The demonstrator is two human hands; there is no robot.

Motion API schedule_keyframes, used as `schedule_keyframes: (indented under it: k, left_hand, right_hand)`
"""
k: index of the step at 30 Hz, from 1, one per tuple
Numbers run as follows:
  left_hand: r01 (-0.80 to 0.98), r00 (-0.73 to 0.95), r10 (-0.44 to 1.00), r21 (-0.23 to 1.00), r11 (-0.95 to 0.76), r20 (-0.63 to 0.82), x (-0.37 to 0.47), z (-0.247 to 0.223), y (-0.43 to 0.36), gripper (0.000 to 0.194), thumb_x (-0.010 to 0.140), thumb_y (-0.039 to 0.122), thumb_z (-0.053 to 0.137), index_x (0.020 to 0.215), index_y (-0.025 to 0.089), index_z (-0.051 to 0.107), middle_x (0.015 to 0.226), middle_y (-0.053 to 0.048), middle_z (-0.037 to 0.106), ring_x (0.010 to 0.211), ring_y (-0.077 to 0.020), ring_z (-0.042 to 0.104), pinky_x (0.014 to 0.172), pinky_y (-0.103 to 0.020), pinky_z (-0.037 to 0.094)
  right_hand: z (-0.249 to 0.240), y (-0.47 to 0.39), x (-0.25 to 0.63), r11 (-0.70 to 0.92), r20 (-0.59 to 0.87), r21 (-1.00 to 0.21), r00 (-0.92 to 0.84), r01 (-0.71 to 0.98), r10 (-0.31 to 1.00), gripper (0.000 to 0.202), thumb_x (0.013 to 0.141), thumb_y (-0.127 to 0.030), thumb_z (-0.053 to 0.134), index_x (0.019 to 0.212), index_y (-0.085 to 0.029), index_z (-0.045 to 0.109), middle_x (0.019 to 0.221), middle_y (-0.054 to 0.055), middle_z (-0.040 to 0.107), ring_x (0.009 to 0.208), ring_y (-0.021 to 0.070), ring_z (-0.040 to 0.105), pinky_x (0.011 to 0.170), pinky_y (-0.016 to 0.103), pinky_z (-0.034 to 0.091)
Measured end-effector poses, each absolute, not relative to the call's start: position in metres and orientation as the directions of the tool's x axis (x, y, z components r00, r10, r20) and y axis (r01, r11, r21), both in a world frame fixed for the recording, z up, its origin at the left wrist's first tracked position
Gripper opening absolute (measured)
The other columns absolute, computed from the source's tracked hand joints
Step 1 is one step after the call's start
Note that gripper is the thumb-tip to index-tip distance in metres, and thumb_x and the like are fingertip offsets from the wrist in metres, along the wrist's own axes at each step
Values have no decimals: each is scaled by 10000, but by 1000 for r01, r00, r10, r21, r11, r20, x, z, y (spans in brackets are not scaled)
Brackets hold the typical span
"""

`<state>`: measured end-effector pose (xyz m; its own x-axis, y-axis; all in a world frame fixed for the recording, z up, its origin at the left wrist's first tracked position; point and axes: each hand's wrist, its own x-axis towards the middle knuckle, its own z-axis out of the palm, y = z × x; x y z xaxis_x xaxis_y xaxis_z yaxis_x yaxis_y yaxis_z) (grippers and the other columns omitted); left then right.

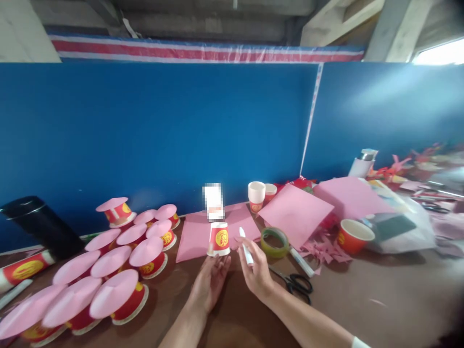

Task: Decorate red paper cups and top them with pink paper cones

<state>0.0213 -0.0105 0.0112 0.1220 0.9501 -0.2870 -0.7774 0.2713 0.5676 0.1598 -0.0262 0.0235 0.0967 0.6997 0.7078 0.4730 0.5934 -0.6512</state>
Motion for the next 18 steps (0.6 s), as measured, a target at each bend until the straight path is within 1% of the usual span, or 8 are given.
schedule_keyframes:
  k: [2,3,5,8,10,14,18]
  left_hand:
    - [-763,128,946,580,285,-297,21,11,-10,107,769,60,550,838,107,618,895,-98,677,876,-179,644,857,-329,514]
    - [-756,149,943,581,303,-299,21,11,-9,111,766,48,545,829,108,615,899,-96,675,871,-177,645,853,-325,516]
    - [-749,169,945,586,308,-281,21,12,-9,115,760,44,552,821,119,613,885,-82,675,824,-157,650,836,-309,523]
    - [-753,157,947,586,299,-282,21,14,-10,104,737,36,578,762,133,606,842,-60,674,783,-135,647,818,-274,526]
    - [-759,158,946,578,300,-284,21,15,-11,129,720,25,593,770,142,610,825,-45,671,776,-125,644,816,-259,522]
    - [-779,179,950,553,296,-257,21,12,-12,148,688,24,629,764,150,620,804,-30,667,797,-126,637,855,-270,500]
    - [-778,217,952,550,302,-217,20,9,-12,149,684,71,661,804,156,636,814,-22,669,837,-125,628,896,-270,463]
  right_hand:
    - [27,-31,159,638,733,-590,-2,495,680,317,874,-164,457,1177,-229,529,1007,86,639,878,197,593,809,340,484]
    - [29,-33,158,646,728,-573,-48,504,683,334,871,-166,462,1189,-246,526,1001,74,644,874,198,588,812,348,481]
    - [31,-36,159,652,722,-562,-82,508,687,345,866,-189,475,1200,-255,526,975,66,647,871,200,579,834,365,473]
    - [30,-38,160,666,718,-566,-107,486,688,324,855,-231,502,1175,-241,553,946,69,648,853,201,577,816,360,481]
    - [28,-38,161,682,724,-570,-112,459,680,295,857,-232,497,1142,-231,574,958,71,650,862,202,581,798,348,487]
    - [26,-35,161,681,735,-584,-68,441,674,251,874,-208,464,1087,-211,597,979,83,653,897,211,593,841,364,468]
    - [27,-33,160,661,727,-590,-52,464,685,215,865,-208,484,1039,-202,611,937,84,655,862,210,611,772,335,494]
